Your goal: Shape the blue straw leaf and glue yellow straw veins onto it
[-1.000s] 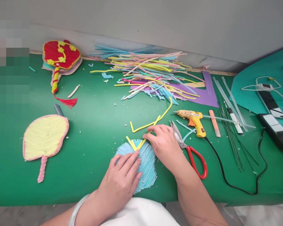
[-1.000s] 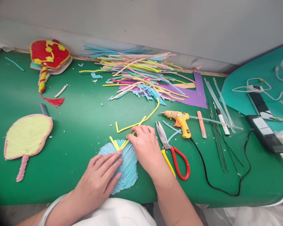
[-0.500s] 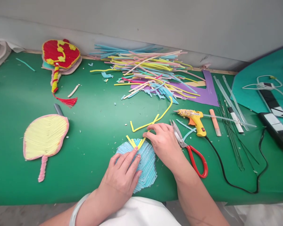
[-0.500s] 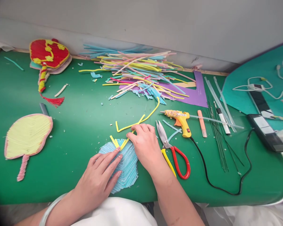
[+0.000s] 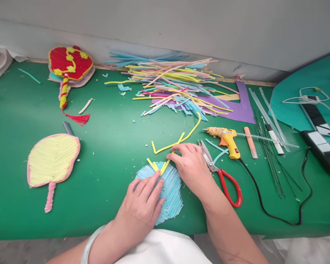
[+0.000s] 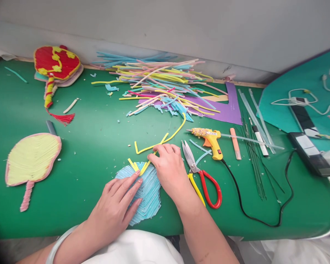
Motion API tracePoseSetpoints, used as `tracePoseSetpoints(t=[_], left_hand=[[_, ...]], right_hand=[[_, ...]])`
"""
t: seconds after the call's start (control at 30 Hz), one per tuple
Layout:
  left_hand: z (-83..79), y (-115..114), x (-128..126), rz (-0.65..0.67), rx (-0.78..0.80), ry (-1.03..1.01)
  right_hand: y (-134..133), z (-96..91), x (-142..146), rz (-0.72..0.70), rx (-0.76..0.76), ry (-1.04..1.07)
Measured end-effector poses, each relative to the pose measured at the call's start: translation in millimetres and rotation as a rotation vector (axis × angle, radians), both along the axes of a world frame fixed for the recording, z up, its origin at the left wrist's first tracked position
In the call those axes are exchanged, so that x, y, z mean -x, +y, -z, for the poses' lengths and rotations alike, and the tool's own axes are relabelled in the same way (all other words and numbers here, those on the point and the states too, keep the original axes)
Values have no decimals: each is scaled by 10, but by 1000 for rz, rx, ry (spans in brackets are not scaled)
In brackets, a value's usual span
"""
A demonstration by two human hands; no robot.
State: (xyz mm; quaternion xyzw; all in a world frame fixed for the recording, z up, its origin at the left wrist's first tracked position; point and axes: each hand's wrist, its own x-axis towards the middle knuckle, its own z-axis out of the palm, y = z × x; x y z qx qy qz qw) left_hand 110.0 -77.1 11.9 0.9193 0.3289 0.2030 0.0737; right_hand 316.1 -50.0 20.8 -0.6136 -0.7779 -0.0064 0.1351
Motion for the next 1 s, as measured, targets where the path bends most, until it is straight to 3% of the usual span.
tracePoseSetpoints(t=[0.43, 0.57, 0.67, 0.77, 0.87, 1.0], left_hand=[[19, 4, -21, -14, -30, 77], [30, 3, -19, -19, -36, 86], [33, 2, -15, -22, -39, 89], [40, -3, -20, -30, -39, 84], [50, -11, -28, -40, -43, 78], [58, -19, -30, -40, -58, 79]], right_hand=[[-4, 1, -2, 11, 25, 17], [-36, -77, 20, 29, 28, 30], [-150, -168, 93, 55, -42, 19], [-350, -184, 221, -18, -68, 41], [-552, -93, 350, -104, -22, 67], [-681, 74, 425, -72, -3, 56]])
